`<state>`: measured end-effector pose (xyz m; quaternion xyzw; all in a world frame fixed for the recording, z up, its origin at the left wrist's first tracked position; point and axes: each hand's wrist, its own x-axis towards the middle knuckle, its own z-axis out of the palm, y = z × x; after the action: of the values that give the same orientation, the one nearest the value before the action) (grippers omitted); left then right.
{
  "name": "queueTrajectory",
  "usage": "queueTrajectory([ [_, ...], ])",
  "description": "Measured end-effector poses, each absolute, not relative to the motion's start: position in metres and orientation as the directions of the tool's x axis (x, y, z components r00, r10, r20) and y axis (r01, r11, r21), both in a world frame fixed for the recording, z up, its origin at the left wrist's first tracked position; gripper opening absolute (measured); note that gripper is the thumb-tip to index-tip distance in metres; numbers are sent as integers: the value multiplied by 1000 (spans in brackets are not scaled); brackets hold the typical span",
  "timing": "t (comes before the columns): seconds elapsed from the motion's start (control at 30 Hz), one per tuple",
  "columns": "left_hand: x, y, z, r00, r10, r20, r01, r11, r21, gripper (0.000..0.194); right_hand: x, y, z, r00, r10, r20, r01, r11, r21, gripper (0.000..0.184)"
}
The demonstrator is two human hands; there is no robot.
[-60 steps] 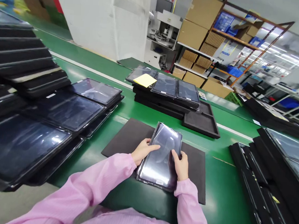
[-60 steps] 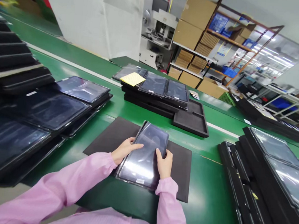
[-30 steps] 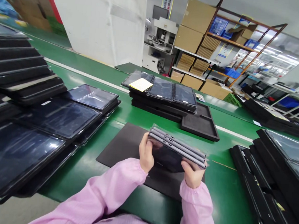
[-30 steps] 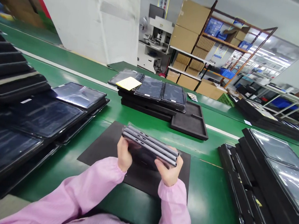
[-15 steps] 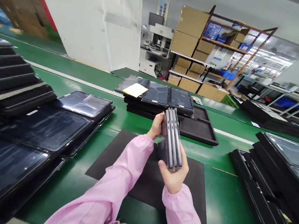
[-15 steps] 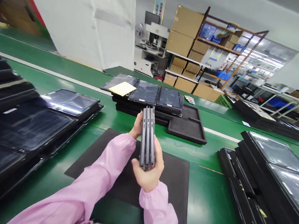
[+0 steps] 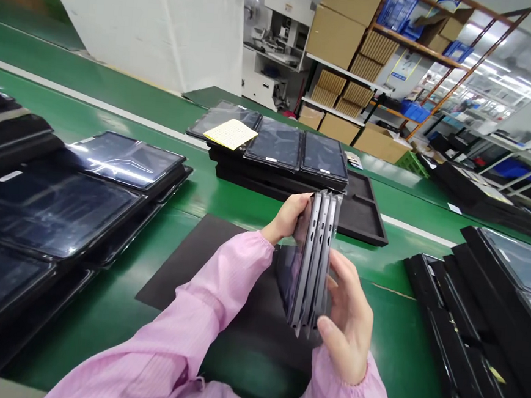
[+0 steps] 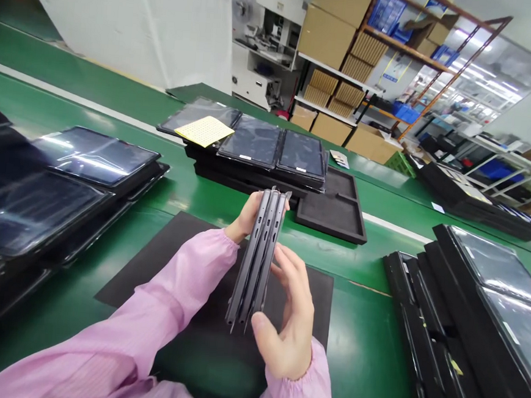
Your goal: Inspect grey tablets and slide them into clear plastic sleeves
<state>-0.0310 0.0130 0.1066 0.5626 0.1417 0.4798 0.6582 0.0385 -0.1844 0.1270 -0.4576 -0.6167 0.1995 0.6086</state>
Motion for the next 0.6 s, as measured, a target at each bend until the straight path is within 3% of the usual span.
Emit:
queueTrajectory([
  [0.27,-19,12,109,443,796,413,-513,-153,845,76,52,-179,118,225,810,541,316,465,-827,53],
  [0.33,-13,14,106,424,809,407,-540,-135,831,70,55,-174,115,189,803,565,332,489,-807,62],
  [0.47,-7,17,105,338,868,364,-574,-117,811,57,47,-152,99,110,777,620,518,487,-703,102],
  [0.6,-9,11,112,313,900,304,-566,-81,821,46,21,-142,86,216,608,764,710,438,-551,96],
])
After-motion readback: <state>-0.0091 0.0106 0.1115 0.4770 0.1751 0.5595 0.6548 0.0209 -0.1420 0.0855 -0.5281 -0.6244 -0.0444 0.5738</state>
